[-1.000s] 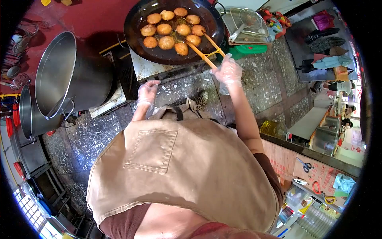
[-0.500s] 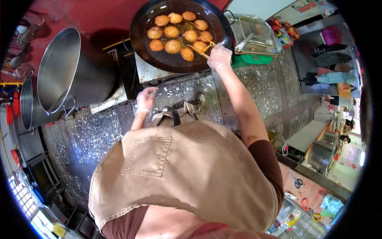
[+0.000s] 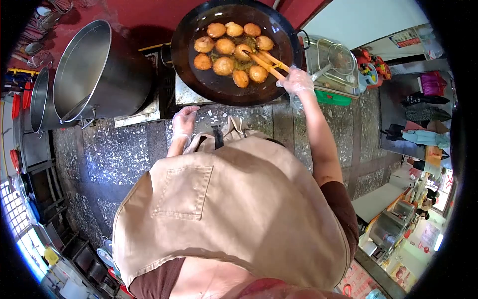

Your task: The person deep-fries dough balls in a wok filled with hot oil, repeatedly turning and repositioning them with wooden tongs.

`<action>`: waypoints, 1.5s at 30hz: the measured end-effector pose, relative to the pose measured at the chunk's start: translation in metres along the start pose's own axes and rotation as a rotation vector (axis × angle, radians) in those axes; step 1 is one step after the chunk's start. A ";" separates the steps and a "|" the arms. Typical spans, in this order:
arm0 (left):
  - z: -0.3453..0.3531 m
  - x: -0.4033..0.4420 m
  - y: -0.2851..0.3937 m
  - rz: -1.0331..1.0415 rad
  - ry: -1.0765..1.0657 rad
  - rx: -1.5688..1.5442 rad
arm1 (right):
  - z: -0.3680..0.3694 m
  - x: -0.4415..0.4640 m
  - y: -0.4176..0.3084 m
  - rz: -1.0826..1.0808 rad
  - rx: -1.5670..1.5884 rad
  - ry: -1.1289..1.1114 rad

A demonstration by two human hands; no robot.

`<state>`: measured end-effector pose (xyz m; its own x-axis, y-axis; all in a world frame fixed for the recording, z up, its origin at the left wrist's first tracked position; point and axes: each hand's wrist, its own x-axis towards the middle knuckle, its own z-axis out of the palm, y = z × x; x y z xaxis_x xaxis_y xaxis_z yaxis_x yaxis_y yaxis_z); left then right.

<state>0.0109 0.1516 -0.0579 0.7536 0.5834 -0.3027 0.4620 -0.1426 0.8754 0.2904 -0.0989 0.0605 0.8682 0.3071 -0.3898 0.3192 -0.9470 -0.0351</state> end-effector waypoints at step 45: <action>0.035 -0.027 0.011 -0.061 0.245 0.045 | -0.031 0.120 -0.011 -0.201 -0.076 0.132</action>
<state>0.0120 0.1067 -0.0529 0.5907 0.7674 -0.2495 0.5274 -0.1331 0.8391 0.4029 -0.0484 0.0430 0.8248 0.5029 -0.2584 0.5137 -0.8575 -0.0290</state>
